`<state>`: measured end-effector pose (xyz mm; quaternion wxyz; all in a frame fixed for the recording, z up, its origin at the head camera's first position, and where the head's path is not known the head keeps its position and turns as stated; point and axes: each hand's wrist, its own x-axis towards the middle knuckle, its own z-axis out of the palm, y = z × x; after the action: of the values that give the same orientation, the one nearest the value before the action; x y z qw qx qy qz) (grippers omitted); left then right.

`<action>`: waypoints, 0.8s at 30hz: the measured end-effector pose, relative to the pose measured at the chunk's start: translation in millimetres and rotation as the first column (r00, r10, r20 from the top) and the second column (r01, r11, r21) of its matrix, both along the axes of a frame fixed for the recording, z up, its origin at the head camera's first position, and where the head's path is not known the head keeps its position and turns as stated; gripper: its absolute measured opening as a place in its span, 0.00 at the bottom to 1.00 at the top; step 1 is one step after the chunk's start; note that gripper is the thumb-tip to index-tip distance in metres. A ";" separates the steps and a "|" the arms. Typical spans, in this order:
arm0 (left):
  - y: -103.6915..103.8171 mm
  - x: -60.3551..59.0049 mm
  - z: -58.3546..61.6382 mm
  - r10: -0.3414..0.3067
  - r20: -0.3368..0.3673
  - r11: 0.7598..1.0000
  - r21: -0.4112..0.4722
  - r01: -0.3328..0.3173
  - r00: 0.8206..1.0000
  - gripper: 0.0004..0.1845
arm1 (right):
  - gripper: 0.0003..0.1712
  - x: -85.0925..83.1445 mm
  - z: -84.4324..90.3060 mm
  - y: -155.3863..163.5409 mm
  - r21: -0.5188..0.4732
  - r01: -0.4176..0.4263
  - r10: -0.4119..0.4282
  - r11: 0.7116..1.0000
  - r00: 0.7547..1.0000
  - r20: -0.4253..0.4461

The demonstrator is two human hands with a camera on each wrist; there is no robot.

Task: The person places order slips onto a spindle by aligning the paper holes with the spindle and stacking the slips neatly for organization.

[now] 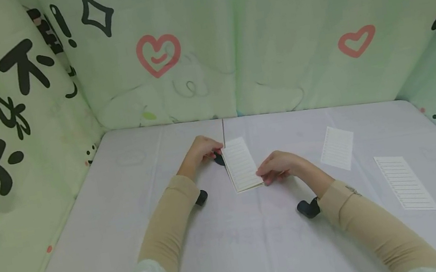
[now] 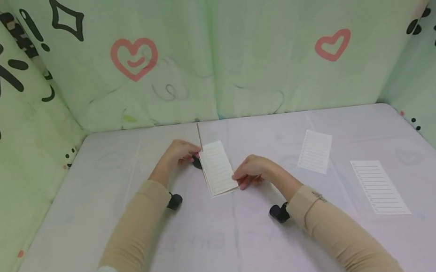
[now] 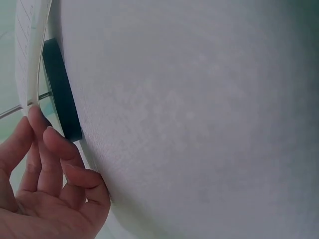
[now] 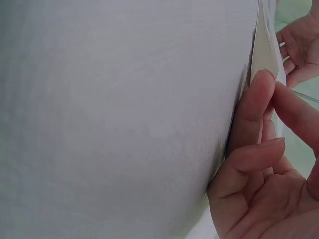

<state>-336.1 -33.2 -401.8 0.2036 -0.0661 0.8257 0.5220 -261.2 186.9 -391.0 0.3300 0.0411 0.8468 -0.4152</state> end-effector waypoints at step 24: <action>-2.0 2.8 -3.6 -0.015 -0.020 1.000 0.007 0.015 1.000 0.12 | 0.10 -1.9 -3.2 -2.6 0.064 -0.034 0.036 0.997 0.999 -0.023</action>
<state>-333.3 -35.2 -405.3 0.1996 -0.0539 0.8262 0.5241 -263.1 184.4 -394.2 0.3258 0.0318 0.8640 -0.3826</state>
